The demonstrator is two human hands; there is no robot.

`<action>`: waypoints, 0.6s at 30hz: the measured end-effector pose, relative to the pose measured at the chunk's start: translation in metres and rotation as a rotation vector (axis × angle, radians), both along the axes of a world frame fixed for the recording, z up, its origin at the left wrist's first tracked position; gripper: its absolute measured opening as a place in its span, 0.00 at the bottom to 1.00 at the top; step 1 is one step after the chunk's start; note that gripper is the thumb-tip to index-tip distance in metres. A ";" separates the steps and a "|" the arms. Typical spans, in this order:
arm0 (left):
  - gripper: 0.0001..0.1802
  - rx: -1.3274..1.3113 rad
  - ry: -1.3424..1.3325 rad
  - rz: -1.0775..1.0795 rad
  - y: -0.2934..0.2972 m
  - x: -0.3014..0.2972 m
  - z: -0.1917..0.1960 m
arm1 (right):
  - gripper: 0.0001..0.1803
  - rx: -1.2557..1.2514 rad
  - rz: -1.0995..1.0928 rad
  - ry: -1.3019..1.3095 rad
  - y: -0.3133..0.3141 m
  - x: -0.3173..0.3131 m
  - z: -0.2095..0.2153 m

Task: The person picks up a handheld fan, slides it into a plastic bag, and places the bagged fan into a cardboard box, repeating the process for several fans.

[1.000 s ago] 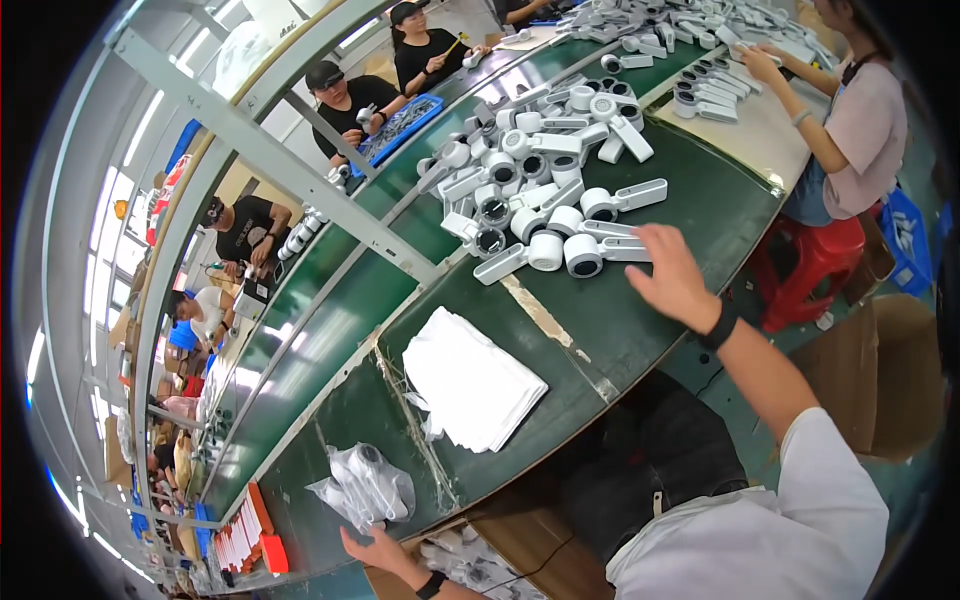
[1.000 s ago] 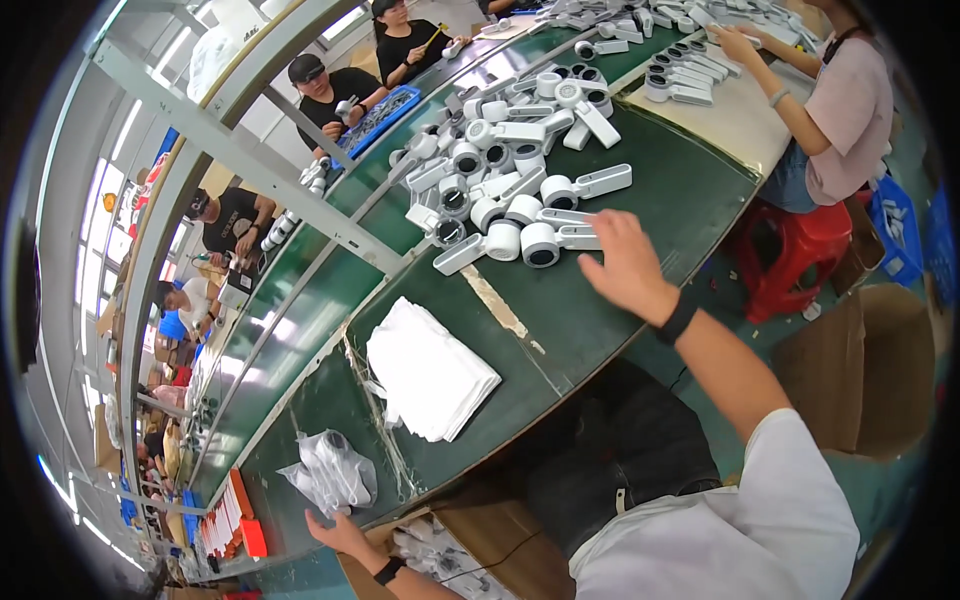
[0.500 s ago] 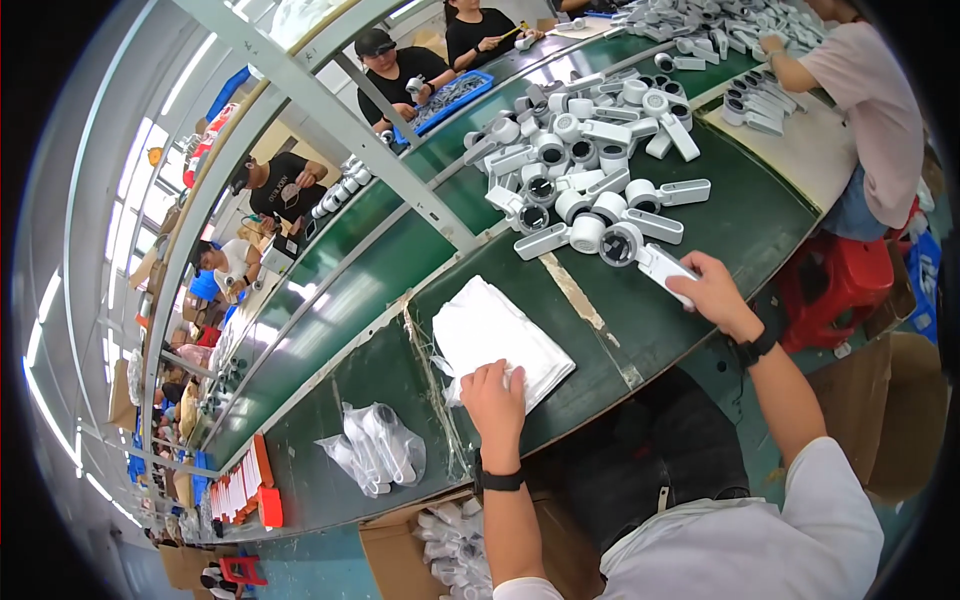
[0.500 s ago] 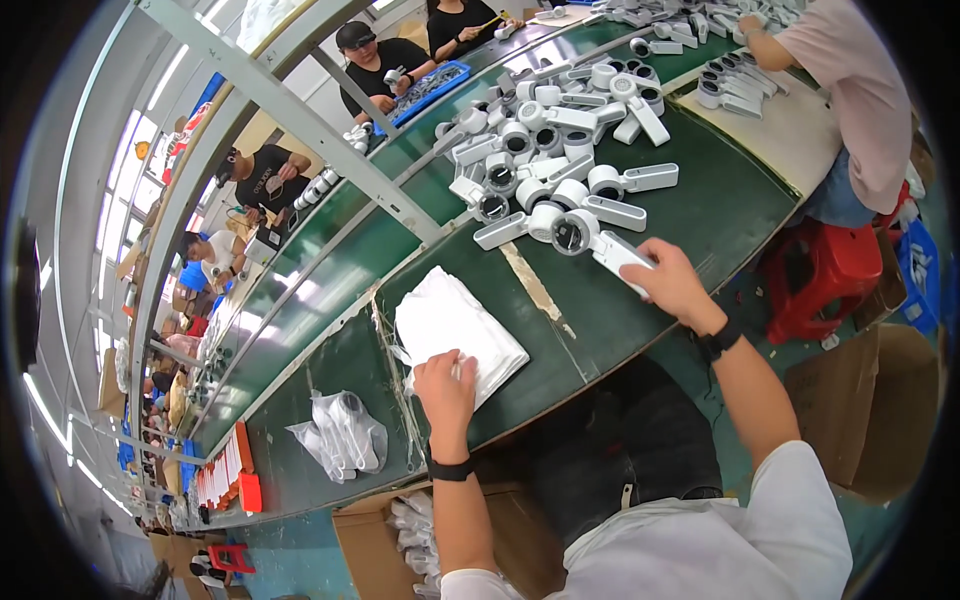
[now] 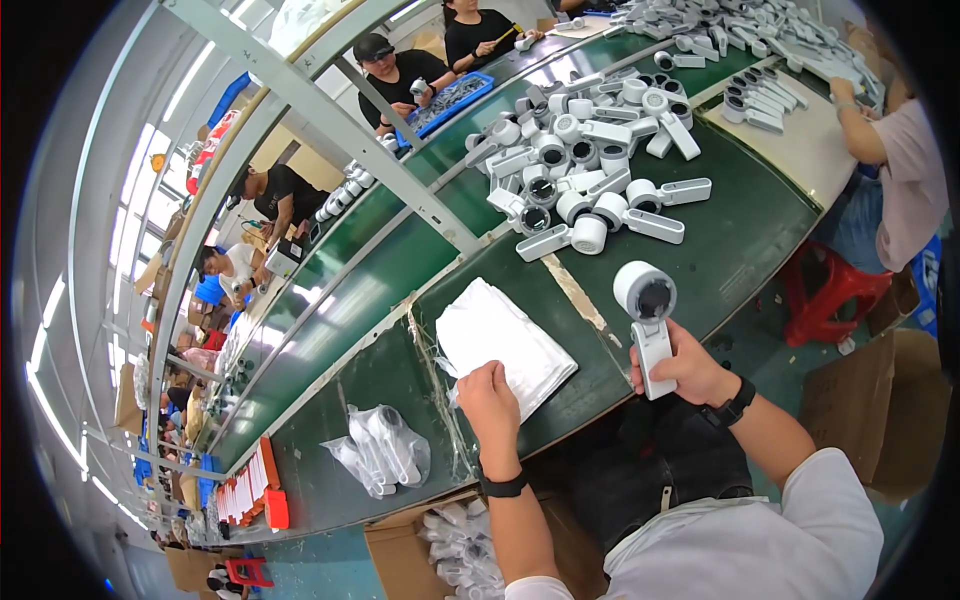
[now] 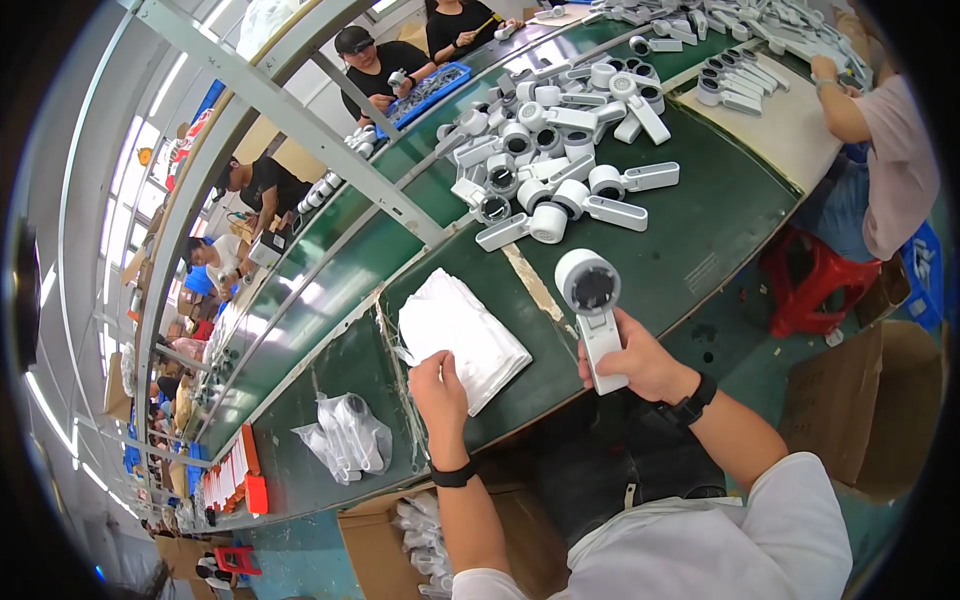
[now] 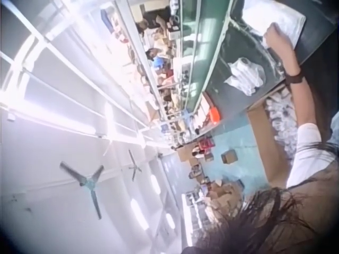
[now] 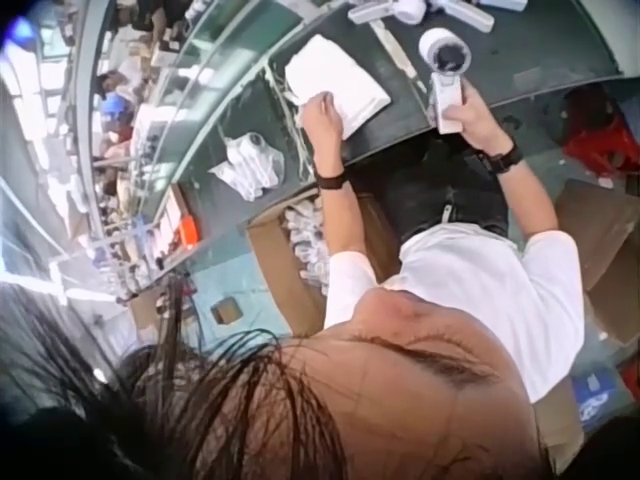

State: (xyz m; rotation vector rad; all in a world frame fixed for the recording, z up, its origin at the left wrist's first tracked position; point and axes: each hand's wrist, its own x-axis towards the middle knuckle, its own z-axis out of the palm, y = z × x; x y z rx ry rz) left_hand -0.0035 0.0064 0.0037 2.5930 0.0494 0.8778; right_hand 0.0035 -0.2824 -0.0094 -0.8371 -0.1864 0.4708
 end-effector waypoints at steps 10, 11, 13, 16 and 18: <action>0.11 -0.884 0.221 -0.198 -0.068 -0.041 -0.002 | 0.31 -0.442 -0.288 -0.287 0.068 -0.021 0.007; 0.11 -0.977 0.235 -0.215 -0.071 -0.041 -0.005 | 0.31 -0.441 -0.288 -0.286 0.072 -0.020 0.006; 0.11 -1.028 0.241 -0.212 -0.074 -0.043 -0.007 | 0.29 -0.482 -0.301 -0.267 0.079 -0.019 0.006; 0.11 -1.146 0.215 -0.189 -0.074 -0.045 -0.009 | 0.24 -0.454 -0.325 -0.184 0.081 -0.018 0.007; 0.10 -1.163 0.215 -0.214 -0.073 -0.045 -0.013 | 0.22 -0.418 -0.320 -0.144 0.080 -0.018 0.010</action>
